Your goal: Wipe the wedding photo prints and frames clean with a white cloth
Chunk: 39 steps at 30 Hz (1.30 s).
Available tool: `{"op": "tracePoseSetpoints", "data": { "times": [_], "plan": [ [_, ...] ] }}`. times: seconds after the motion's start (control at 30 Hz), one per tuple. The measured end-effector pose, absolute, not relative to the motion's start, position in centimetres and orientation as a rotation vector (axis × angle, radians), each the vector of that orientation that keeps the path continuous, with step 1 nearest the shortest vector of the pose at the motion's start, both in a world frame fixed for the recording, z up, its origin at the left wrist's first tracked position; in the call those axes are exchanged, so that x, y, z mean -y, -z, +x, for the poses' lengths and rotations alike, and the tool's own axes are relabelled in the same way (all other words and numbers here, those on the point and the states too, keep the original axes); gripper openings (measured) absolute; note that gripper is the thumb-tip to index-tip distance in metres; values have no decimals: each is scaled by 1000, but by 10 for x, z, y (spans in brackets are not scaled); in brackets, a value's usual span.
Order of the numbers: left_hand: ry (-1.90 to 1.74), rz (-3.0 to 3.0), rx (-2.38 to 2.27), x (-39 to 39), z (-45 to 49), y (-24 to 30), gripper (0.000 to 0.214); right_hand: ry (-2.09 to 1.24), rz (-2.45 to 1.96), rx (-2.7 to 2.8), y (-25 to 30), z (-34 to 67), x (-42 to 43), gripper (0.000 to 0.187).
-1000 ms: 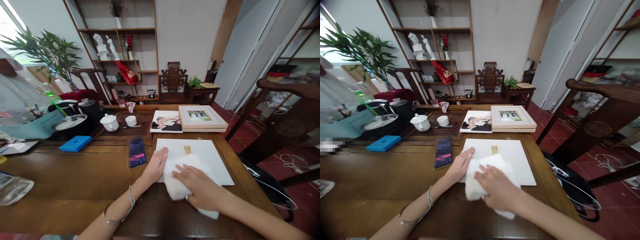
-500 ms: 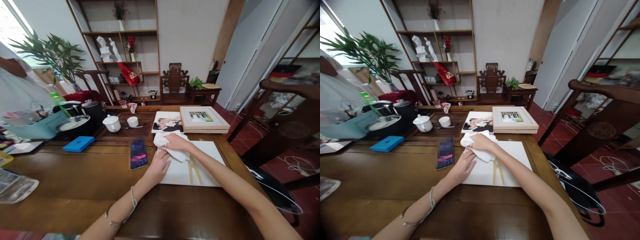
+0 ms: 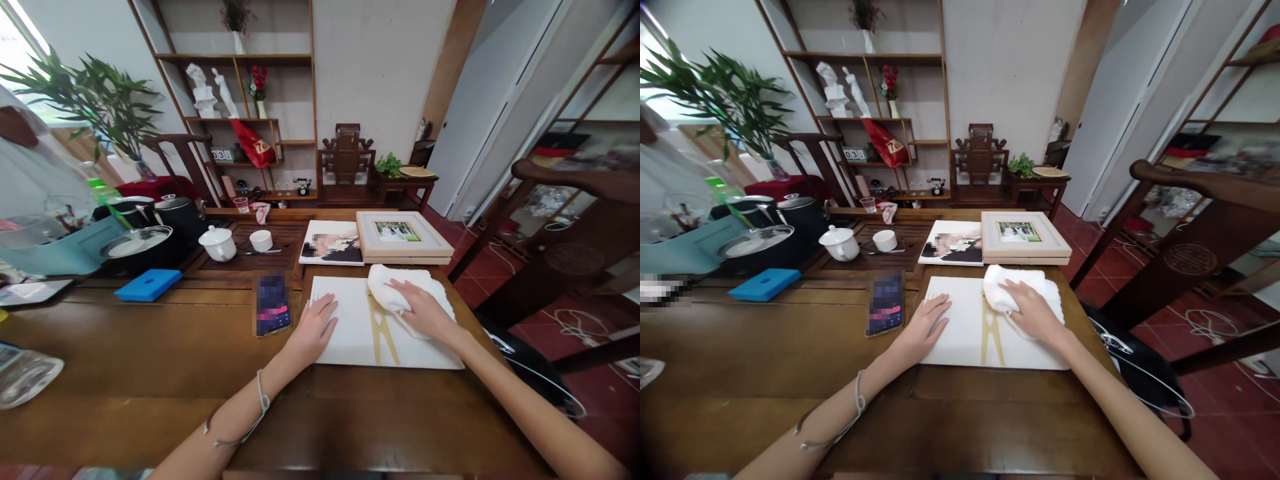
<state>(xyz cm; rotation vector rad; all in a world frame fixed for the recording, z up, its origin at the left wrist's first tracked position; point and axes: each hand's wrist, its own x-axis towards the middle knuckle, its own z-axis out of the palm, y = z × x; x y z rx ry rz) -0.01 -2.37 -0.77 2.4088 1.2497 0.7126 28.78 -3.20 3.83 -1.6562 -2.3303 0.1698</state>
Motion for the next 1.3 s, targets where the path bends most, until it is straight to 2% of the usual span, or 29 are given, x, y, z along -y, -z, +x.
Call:
{"op": "tracePoseSetpoints", "data": {
  "times": [0.3,0.47,0.63,0.83,0.97,1.13,1.3],
  "plan": [
    [-639,2421,-1281,25,0,5,38,-299,-1420,2484,-33,291,127,86],
    [-573,2427,-1278,26,0,0,40,-344,-1504,2352,-33,297,78,76],
    [-596,2420,-1258,24,0,0,39,-253,-1600,2276,-35,272,21,68],
    [-664,2397,-1254,23,-1,5,38,-329,-1351,2538,-38,228,80,85],
    [-698,2370,-1246,22,-1,8,38,-511,-1100,2746,-51,230,114,93],
    [-714,2342,-1248,22,-1,7,38,-641,-1185,2592,-52,259,63,84],
    [-816,2273,-1211,21,-2,4,37,-310,-1461,2400,-41,238,17,70]
  ]
}}
